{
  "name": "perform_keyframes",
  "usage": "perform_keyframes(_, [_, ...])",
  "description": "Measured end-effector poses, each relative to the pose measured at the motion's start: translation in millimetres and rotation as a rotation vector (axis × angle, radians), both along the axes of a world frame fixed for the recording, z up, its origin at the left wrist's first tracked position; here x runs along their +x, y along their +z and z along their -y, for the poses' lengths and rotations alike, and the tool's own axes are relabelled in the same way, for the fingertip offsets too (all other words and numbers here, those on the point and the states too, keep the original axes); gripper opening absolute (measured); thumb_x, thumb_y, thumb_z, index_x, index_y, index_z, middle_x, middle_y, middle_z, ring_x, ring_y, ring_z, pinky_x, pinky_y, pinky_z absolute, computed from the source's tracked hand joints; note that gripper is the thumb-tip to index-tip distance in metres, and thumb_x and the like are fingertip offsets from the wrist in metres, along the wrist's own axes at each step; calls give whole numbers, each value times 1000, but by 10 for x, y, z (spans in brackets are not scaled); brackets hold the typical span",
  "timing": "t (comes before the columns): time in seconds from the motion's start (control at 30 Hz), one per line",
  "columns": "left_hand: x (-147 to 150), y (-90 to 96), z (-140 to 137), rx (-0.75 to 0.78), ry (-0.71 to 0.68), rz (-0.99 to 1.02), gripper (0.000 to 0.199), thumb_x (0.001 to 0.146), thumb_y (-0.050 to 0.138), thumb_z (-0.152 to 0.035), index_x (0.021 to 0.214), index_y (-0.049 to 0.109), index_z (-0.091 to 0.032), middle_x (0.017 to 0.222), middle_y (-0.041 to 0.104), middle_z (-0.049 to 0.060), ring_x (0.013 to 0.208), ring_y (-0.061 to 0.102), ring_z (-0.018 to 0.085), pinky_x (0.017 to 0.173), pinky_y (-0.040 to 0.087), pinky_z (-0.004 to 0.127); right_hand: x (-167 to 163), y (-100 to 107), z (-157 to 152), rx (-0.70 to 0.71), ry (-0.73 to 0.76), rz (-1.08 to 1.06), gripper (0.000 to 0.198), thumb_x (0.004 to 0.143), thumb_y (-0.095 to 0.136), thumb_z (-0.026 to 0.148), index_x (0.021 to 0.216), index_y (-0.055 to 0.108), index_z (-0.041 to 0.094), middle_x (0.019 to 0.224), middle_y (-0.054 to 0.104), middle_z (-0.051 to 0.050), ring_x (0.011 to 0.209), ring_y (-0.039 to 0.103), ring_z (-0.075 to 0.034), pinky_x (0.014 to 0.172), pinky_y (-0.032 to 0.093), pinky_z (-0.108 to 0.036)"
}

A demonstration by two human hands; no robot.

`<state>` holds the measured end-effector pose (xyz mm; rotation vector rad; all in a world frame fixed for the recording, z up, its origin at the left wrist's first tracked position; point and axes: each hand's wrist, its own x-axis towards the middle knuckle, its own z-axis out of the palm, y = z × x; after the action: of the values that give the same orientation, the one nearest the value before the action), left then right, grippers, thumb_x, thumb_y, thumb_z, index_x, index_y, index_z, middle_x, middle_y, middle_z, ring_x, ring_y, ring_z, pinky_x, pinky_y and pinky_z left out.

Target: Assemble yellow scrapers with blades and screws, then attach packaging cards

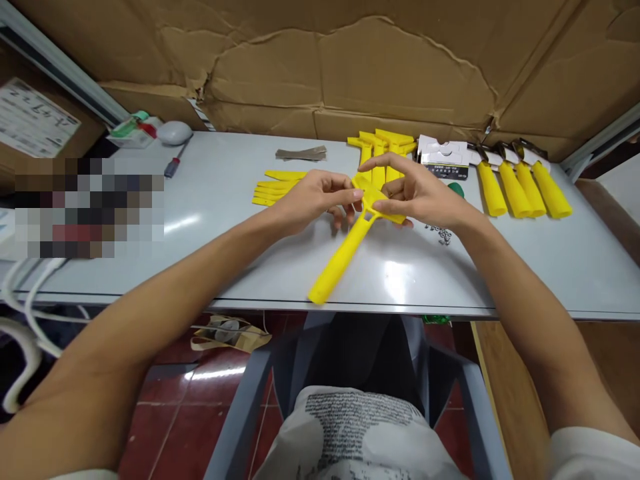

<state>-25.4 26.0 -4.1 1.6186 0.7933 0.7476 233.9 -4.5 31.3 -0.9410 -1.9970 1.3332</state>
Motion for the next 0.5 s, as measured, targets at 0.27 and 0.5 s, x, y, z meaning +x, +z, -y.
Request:
perform_keyframes(0.27, [-115,138,24,255,-150,-293,80,84,95,-53,150,64,-21,105,85,6,80,76,16,77,62,32,-30,5,20,-157,-49,217,54,93,82,20,136,49,27,68,67,7,49,64,-13,44,50,-21])
perform_keyframes(0.5, [-96,126,82,345,-265,-382,66,90,90,-49,148,72,-24,102,89,2,89,83,18,89,64,33,21,-28,-46,-324,17,343,47,94,85,19,127,51,25,64,71,6,41,61,-15,39,47,-22])
